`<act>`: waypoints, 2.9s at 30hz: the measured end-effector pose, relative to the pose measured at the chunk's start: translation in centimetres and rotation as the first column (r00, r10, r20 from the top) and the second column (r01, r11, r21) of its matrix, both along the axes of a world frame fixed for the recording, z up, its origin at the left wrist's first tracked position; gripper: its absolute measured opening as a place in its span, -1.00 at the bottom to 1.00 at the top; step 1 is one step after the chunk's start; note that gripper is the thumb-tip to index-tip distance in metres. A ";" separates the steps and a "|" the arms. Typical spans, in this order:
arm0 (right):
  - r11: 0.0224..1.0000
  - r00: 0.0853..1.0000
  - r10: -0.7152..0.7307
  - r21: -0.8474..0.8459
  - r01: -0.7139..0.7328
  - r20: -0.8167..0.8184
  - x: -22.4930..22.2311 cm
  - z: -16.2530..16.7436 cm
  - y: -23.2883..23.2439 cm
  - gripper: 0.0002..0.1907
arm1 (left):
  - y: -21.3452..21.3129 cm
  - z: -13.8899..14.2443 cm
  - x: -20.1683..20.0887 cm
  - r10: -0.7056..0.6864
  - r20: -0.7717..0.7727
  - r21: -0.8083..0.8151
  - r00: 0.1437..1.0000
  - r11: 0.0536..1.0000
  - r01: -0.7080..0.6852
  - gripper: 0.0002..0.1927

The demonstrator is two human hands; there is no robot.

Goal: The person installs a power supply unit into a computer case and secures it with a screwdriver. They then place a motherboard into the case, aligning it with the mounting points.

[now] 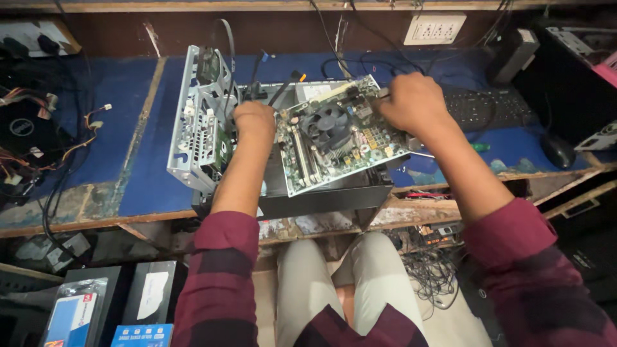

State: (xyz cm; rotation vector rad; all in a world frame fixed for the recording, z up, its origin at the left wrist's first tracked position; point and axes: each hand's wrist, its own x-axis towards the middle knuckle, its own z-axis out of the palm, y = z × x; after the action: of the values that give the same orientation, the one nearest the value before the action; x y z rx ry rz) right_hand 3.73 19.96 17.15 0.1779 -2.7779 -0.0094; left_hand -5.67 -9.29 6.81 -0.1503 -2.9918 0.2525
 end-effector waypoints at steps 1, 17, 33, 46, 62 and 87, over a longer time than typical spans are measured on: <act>1.000 1.000 -0.003 0.002 0.003 0.021 0.3 0.0 0.0 -0.50 | 0.0 -0.1 0.0 0.002 -0.024 0.001 1.000 1.000 -0.002 -0.72; 0.999 1.000 0.007 -0.048 -0.007 0.008 -0.9 -1.8 -3.0 -0.60 | 0.2 0.1 -0.1 0.010 0.041 0.034 0.999 0.999 -0.011 -0.71; 0.998 0.996 0.005 -0.060 -0.010 -0.090 0.4 -2.5 -3.4 -0.60 | 0.2 -0.4 0.0 -0.011 -0.018 -0.011 1.000 1.000 0.010 -0.71; 0.999 0.983 0.030 -0.024 -0.035 -0.180 0.2 -1.9 -4.3 -0.57 | -0.3 -0.7 -0.8 -0.033 0.019 0.033 0.999 0.999 0.032 -0.71; 1.000 0.993 -0.005 -0.011 0.004 -0.118 1.2 -1.6 -3.6 -0.51 | -0.4 -1.4 -1.2 -0.022 -0.001 0.066 1.000 0.998 0.022 -0.71; 0.998 0.973 0.005 -0.064 -0.020 -0.232 3.1 -3.4 -4.6 -0.63 | -0.1 -0.5 -0.4 0.026 -0.060 0.094 0.998 0.995 -0.021 -0.76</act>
State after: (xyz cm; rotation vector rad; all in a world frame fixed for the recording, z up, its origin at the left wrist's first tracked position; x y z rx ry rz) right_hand 6.81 15.39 13.76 0.1657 -2.5400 0.0612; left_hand -6.11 -9.43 6.29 -0.0959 -2.9386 0.1176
